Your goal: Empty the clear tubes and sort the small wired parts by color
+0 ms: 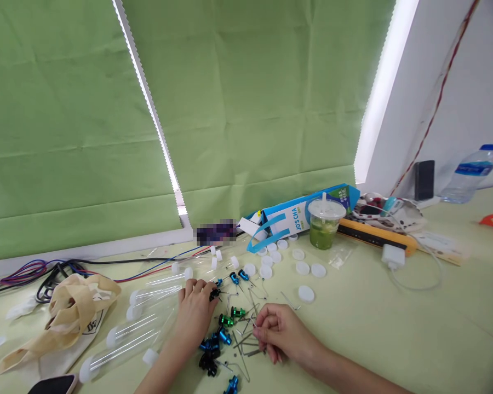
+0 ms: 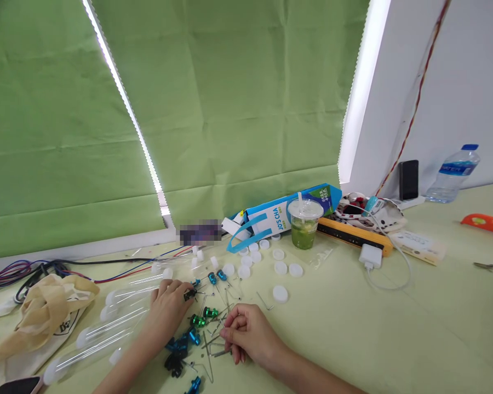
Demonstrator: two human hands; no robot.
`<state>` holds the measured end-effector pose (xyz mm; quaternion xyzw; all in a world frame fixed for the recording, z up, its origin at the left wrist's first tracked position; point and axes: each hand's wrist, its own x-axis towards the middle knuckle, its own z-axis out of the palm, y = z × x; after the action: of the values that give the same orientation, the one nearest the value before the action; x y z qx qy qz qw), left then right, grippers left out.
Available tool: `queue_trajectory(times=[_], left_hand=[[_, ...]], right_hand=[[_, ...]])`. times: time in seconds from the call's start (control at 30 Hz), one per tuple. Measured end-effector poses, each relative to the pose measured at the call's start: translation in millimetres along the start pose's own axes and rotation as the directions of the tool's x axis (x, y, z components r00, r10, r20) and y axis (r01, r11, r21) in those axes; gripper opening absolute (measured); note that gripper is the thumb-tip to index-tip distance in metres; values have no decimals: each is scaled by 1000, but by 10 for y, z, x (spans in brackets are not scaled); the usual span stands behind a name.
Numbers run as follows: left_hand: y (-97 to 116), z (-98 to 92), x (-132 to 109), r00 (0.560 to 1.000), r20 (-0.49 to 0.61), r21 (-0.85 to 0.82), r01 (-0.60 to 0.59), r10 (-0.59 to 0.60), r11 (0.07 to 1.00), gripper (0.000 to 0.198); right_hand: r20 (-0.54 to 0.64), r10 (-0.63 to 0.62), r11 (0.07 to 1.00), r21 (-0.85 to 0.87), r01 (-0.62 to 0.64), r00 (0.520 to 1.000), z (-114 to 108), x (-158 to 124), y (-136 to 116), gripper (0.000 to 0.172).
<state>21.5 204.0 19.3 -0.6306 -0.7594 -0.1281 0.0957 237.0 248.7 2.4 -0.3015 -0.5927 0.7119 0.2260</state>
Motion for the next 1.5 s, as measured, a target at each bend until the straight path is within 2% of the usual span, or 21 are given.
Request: queue_trajectory(times=[0.17,0.4,0.5,0.6,0.77,0.93,1.5], left_hand=[[26,16,-6,999,-31,6,-15,15,1000,16],[20,-228,33,999,-39,-97,-16,12,995,10],[12,-341,36,1000,-14,-212,-23,21,977,9],[108,-389,-5,999,23,-435,-10,23,901,6],[427,-272,-142,998,63,-687,31,17,726,8],[539,-138,-207,995,99,-769,69,11,636,12],[560,-147,-215,996,93,-797,65,15,600,13]], right_hand=[[18,-13,1000,-25,14,1000,17,-9,9,38],[29,-10,1000,-1,10,1000,22,-10,20,42],[52,-12,1000,-6,12,999,19,-21,-5,43],[57,-30,999,-10,31,998,16,-28,-30,44],[-5,-50,996,72,50,999,30,-45,-71,43],[-51,-30,995,96,34,998,56,-60,-116,42],[-57,-25,996,78,30,998,41,-43,-93,45]])
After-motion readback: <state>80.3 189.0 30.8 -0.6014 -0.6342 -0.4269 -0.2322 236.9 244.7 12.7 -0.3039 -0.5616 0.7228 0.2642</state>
